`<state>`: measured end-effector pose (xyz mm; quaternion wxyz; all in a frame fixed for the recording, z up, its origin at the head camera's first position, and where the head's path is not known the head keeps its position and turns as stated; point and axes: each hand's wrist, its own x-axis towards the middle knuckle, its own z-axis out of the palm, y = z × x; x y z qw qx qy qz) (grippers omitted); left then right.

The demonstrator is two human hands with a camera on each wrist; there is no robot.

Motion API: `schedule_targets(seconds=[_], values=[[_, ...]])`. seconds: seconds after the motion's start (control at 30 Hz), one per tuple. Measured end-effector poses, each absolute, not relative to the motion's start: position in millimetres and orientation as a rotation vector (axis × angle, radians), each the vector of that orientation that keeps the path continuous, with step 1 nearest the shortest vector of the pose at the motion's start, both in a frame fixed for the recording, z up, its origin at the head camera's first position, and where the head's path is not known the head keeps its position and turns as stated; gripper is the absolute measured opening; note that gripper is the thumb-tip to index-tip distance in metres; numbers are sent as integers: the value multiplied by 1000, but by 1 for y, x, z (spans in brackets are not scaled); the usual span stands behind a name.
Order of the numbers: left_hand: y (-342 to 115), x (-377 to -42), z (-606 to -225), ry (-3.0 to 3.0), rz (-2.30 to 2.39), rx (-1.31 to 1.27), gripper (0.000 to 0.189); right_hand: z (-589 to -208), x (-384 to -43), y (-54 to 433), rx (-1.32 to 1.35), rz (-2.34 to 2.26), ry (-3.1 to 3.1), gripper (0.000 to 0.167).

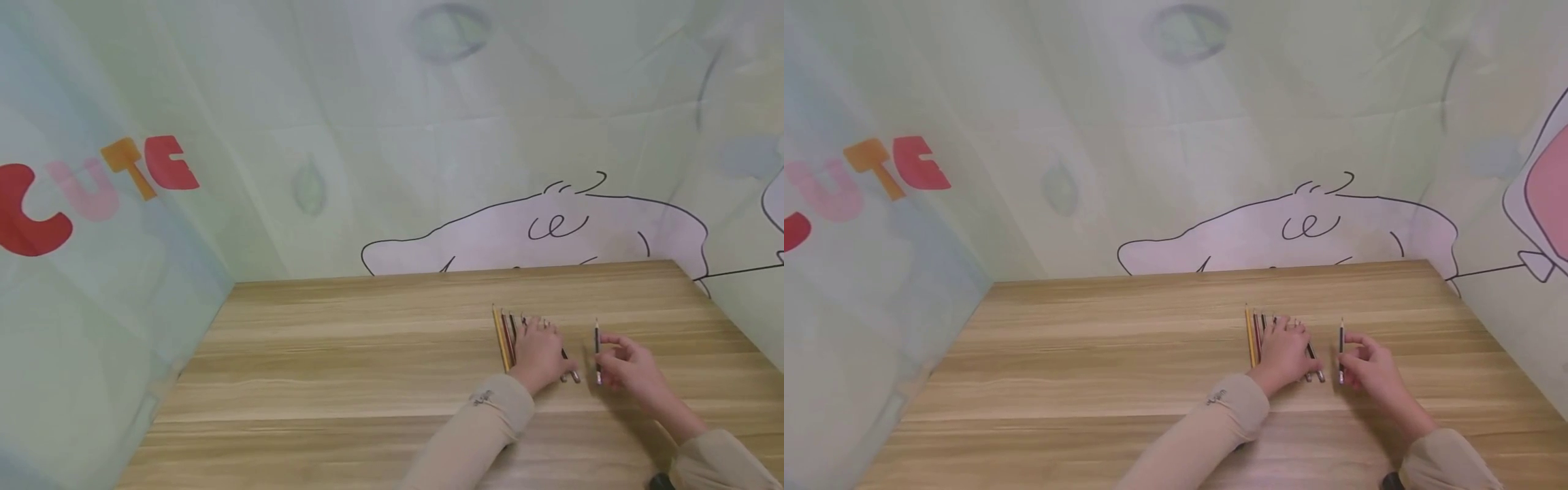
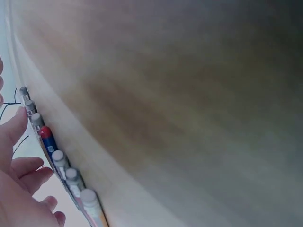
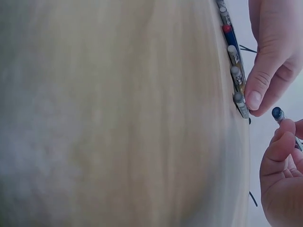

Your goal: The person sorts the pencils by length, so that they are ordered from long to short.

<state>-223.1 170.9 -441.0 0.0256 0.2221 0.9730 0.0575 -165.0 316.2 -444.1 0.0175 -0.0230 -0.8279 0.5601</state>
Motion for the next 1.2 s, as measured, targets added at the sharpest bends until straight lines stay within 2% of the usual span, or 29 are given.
schedule_targets(seconds=[0.27, 0.73, 1.2], values=[[172, -225, -444, 2988, 173, 712, 52, -439, -171, 319, -118, 1678, -2660, 42], [173, -227, -445, 2967, 165, 712, 50, -440, -198, 318, 33, 1465, -2920, 42], [173, -229, -444, 2958, 198, 717, 51, -439, -210, 313, 16, 1358, -3034, 41]])
